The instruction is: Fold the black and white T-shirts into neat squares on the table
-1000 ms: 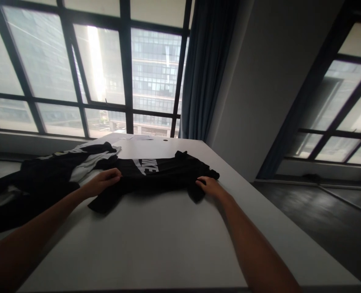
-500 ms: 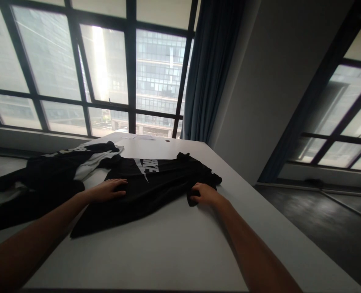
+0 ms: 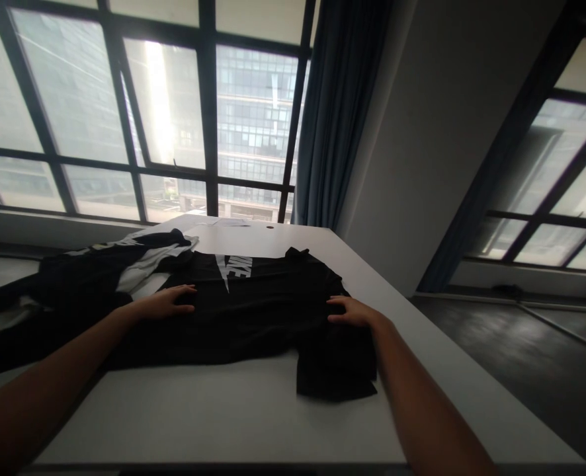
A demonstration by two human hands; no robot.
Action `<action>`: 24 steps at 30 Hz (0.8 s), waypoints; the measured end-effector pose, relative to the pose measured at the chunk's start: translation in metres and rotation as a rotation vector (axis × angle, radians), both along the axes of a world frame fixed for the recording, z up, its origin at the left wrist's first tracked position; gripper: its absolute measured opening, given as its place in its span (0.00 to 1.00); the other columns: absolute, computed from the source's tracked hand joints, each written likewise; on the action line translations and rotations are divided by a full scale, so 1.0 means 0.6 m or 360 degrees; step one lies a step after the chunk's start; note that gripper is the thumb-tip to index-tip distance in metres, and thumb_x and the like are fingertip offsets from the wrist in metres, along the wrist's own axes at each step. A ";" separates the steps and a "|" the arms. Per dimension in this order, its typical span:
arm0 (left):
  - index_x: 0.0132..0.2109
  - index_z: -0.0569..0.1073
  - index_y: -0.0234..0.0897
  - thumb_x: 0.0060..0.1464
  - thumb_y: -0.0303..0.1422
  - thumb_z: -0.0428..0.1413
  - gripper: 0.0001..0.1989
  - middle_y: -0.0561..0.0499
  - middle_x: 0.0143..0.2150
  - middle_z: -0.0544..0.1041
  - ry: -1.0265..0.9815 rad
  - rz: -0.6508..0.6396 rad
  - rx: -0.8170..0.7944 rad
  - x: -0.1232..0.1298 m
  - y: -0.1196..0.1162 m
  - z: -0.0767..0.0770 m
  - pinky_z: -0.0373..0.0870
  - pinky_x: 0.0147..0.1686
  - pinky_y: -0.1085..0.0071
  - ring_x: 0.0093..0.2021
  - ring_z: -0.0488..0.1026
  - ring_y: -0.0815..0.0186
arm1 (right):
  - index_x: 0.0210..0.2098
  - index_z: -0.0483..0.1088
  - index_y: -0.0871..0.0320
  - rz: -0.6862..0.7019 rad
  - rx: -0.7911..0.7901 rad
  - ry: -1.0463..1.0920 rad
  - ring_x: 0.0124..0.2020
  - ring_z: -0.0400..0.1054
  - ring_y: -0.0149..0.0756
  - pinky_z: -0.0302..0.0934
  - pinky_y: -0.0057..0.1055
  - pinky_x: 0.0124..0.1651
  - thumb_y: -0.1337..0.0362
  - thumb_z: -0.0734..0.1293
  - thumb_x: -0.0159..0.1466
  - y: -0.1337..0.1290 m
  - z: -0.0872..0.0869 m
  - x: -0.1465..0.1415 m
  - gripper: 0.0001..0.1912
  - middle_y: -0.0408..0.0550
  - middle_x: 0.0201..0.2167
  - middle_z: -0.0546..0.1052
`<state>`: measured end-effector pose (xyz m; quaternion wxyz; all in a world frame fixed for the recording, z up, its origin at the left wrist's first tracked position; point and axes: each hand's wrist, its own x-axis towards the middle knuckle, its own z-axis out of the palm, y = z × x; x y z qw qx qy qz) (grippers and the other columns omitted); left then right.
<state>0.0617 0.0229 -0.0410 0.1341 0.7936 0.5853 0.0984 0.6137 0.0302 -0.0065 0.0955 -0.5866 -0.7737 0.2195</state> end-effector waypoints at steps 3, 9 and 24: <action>0.66 0.61 0.35 0.47 0.62 0.51 0.47 0.40 0.72 0.55 0.0019 0.0003 -0.0053 -0.016 -0.001 0.002 0.52 0.67 0.60 0.69 0.56 0.50 | 0.63 0.66 0.53 -0.0040 -0.0082 -0.0044 0.68 0.53 0.54 0.48 0.47 0.69 0.50 0.73 0.53 0.014 -0.017 0.023 0.40 0.52 0.70 0.55; 0.69 0.56 0.36 0.56 0.60 0.43 0.43 0.41 0.74 0.47 0.0137 -0.0077 0.0009 0.004 -0.005 -0.006 0.39 0.69 0.54 0.73 0.42 0.54 | 0.63 0.66 0.53 -0.0172 -0.0113 -0.0145 0.68 0.52 0.54 0.48 0.47 0.68 0.54 0.73 0.53 0.020 -0.017 0.061 0.39 0.52 0.69 0.55; 0.34 0.78 0.41 0.51 0.56 0.52 0.23 0.45 0.36 0.80 0.0388 -0.0122 0.0049 0.012 0.005 0.098 0.70 0.41 0.60 0.38 0.77 0.53 | 0.27 0.80 0.54 -0.0100 -0.0062 -0.0475 0.33 0.75 0.47 0.66 0.39 0.37 0.48 0.75 0.48 0.062 0.071 -0.030 0.16 0.51 0.29 0.81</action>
